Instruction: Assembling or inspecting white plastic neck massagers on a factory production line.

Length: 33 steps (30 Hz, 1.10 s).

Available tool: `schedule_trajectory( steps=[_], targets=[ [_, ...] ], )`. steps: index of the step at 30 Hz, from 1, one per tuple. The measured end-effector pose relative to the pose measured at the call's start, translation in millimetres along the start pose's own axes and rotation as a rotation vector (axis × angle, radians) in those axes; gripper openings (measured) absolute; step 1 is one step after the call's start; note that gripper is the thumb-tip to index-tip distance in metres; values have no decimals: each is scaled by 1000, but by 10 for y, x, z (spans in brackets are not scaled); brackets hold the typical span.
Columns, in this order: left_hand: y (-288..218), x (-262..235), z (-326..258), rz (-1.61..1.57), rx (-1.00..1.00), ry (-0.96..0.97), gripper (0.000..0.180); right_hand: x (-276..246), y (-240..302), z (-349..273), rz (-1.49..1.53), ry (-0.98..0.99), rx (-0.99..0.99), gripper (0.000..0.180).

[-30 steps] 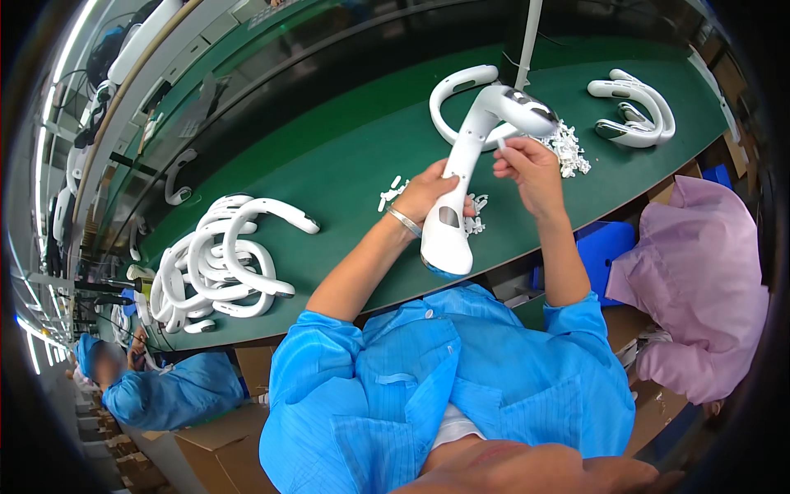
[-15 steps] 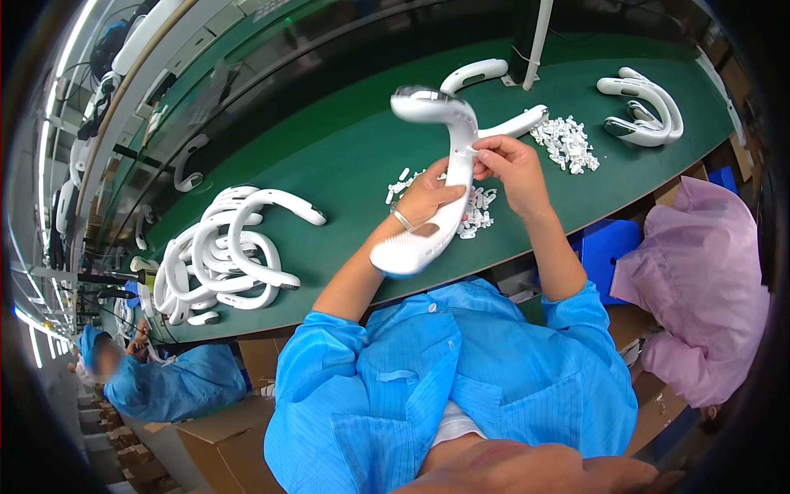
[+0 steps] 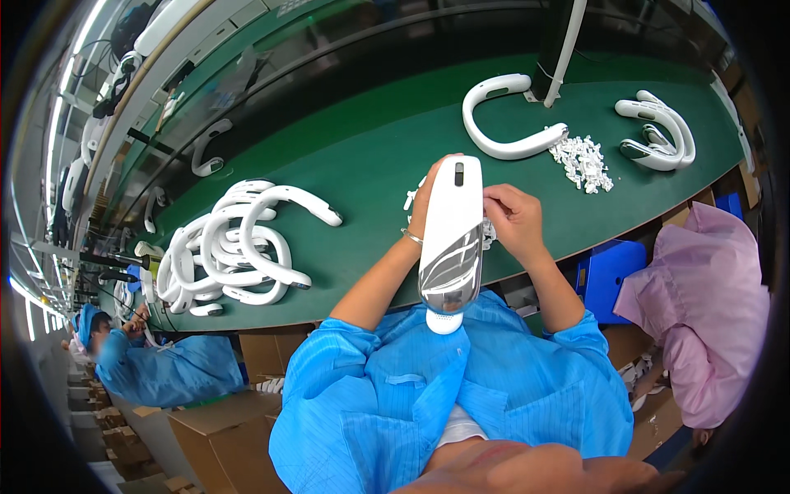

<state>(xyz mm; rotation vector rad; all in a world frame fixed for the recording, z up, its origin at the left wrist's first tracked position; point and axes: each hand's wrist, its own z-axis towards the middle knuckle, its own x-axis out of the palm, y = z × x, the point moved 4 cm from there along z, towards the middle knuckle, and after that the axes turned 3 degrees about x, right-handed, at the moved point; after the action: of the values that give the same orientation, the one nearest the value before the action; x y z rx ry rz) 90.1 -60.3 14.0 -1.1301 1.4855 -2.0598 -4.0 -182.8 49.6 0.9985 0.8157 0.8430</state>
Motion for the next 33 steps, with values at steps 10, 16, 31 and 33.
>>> schedule_trajectory(
  steps=[10, 16, 31, 33],
  targets=[
    [-59, 97, 78, 38, 25, -156, 30, 106, -25, 78, -554, 23, -298, 32],
    [-5, 44, 44, 75, 50, -178, 32, 84, -250, 57, -101, 120, 143, 36],
    [13, 26, 17, 56, 52, -254, 32, 76, -137, 102, -218, 95, 50, 18],
    [-7, 26, 7, 43, 32, -284, 37, 24, -162, 145, 159, -9, 239, 9]
  ],
)
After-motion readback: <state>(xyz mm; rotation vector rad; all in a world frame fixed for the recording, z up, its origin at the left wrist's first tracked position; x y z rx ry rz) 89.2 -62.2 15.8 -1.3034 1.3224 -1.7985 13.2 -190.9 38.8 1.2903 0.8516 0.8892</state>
